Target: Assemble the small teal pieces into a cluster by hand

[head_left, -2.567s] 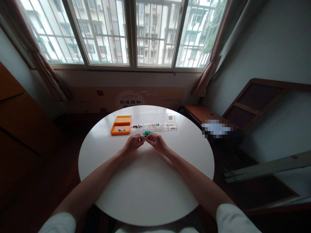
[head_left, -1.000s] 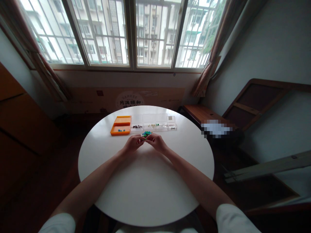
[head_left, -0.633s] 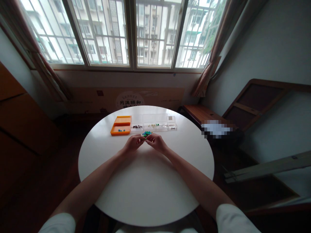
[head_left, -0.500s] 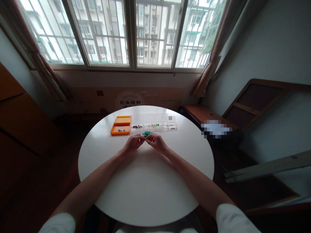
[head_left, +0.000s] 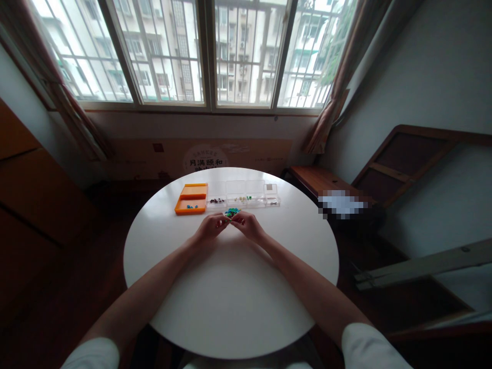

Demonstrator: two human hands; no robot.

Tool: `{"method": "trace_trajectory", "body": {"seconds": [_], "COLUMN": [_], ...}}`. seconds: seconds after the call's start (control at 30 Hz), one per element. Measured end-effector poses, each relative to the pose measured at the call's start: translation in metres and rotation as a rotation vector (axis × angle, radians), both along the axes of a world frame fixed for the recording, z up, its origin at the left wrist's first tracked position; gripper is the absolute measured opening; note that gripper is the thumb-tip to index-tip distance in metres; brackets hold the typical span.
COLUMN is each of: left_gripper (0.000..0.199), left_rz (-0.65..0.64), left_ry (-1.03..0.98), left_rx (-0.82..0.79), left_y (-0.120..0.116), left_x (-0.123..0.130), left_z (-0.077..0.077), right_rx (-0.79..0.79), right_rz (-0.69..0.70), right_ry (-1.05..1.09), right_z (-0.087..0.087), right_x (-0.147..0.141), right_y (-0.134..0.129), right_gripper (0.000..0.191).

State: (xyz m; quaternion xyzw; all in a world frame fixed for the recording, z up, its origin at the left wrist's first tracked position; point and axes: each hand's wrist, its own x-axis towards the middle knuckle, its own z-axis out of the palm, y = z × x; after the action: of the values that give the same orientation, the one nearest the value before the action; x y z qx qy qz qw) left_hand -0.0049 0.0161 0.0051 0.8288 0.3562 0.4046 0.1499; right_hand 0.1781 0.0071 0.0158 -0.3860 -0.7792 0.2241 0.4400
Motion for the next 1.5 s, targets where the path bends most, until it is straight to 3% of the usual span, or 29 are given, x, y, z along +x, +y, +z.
{"method": "trace_trajectory", "body": {"seconds": [1.5], "left_gripper": [0.017], "left_rz": [-0.008], "left_ry": [-0.004], "left_rx": [-0.002], "left_y": [-0.0010], "left_x": [-0.0009], "left_z": [0.0022], "right_rx": [0.044], "right_rz": [0.015], "right_ry": [-0.007], "right_z": [0.0025], "right_x": [-0.0006], "right_y": [-0.0017], "right_gripper": [0.009]}}
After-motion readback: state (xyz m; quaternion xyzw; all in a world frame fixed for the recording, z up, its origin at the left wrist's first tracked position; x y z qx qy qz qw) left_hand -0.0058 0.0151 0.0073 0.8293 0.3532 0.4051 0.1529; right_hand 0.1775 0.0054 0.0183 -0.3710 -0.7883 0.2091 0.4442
